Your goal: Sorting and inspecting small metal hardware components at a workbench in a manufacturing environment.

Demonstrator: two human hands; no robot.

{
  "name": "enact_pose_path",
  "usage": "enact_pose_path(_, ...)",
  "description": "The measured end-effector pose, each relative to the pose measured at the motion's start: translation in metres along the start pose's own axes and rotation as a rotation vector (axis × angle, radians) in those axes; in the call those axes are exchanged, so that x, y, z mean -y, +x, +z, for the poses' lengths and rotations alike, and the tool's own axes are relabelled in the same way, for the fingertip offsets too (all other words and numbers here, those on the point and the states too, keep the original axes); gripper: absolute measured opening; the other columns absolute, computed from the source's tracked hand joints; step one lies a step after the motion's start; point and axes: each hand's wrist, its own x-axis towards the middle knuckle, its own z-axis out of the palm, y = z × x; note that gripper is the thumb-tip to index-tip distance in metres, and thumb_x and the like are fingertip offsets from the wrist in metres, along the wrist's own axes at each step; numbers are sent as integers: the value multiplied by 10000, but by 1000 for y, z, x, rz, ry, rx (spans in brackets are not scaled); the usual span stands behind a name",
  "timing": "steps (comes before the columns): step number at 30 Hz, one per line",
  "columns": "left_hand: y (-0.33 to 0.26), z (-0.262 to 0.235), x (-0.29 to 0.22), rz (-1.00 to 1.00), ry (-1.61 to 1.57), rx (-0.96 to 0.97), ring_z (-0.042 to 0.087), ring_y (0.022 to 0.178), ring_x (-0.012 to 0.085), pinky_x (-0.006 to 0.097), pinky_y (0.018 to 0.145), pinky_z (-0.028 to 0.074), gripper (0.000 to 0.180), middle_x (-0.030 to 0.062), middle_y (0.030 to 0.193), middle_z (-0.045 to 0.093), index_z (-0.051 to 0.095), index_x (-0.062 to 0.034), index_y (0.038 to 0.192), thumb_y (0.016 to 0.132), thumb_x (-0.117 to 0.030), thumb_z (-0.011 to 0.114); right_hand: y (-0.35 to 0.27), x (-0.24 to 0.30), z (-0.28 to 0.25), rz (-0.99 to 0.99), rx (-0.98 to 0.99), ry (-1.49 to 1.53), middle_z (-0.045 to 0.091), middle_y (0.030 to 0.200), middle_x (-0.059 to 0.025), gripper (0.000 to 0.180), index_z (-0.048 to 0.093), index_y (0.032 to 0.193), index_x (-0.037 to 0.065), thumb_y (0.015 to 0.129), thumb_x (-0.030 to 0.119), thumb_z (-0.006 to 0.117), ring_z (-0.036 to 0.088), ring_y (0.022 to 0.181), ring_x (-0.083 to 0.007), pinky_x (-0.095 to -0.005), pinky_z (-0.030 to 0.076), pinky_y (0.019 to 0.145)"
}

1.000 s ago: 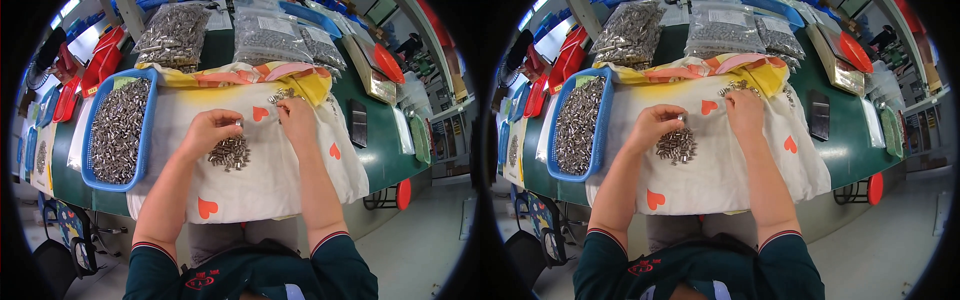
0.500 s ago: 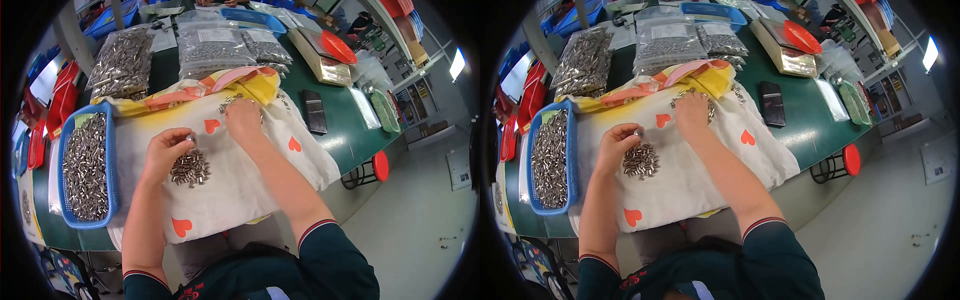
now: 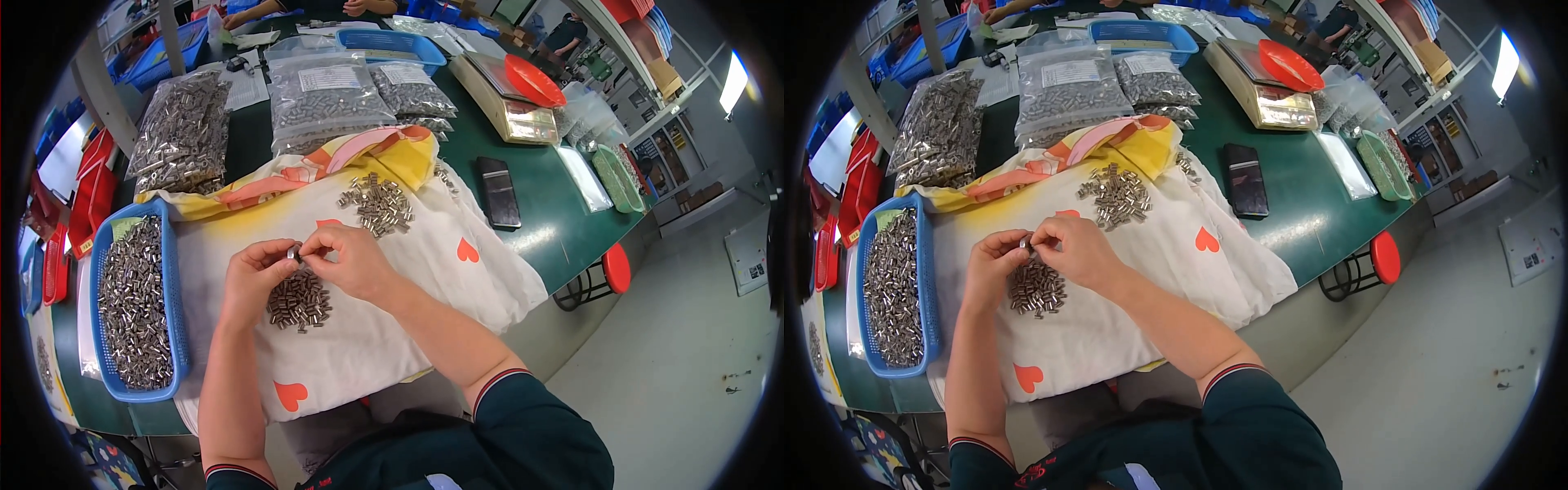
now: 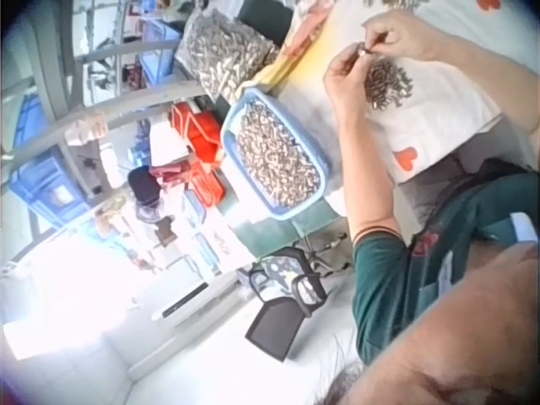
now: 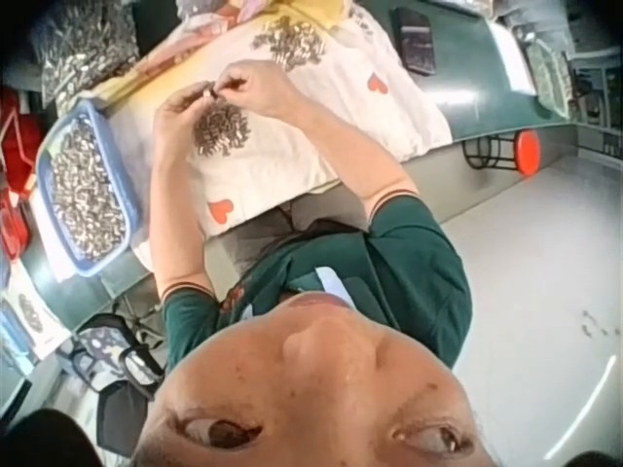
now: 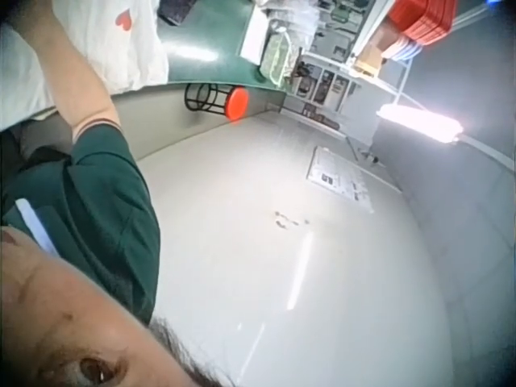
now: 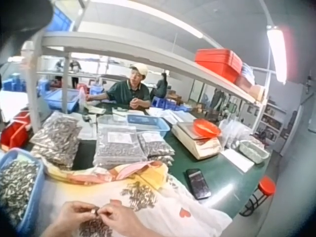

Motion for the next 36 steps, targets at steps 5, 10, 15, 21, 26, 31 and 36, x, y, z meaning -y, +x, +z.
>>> enact_pose_path(5,-2,6,1,35,38,-18,575,771,109,215,713,477,244,75,865,614,578,37,972,730,43,608,-3,-3,6,-183,-95,-266,587,748,-78,102,598,787,28,690,55,614,588,670,-185,-267,464,617)
enact_pose_path(10,-4,4,1,39,103,-91,575,767,105,209,702,477,238,74,863,612,578,43,970,735,30,613,-2,-3,7,-198,-88,-284,604,771,-81,126,599,815,30,695,63,615,586,690,-203,-275,462,633)
enact_pose_path(15,1,6,-1,-3,87,3,577,757,104,208,686,475,233,63,839,608,577,51,961,736,15,622,1,5,-8,29,101,-104,621,781,-56,144,598,855,26,718,67,609,587,697,-142,-254,458,636)
enact_pose_path(21,1,2,-1,-28,100,-15,576,761,105,210,700,475,230,65,849,608,568,45,966,744,13,617,12,-12,-26,102,-188,-210,615,763,-59,111,599,838,26,739,76,596,575,660,-124,-244,453,605)
enact_pose_path(26,1,-2,3,3,13,-14,563,788,88,206,696,461,256,57,898,606,550,27,1013,763,-2,598,46,-48,-38,-15,-134,-794,605,761,-93,118,618,821,45,734,112,576,575,689,-207,-313,452,636)
enact_pose_path(31,0,-1,-5,-21,-16,-96,555,800,81,209,687,450,260,56,944,608,539,8,1050,799,-55,571,55,-56,-26,-182,-20,-1176,577,736,-111,87,617,730,63,706,104,544,553,736,-278,-382,428,672)
enact_pose_path(36,1,0,-4,-63,-71,-81,547,764,74,199,655,438,241,26,942,612,547,-40,1058,833,-128,552,48,-52,-30,-76,61,-1202,561,723,-121,83,591,722,39,696,67,518,552,722,-283,-386,431,676)
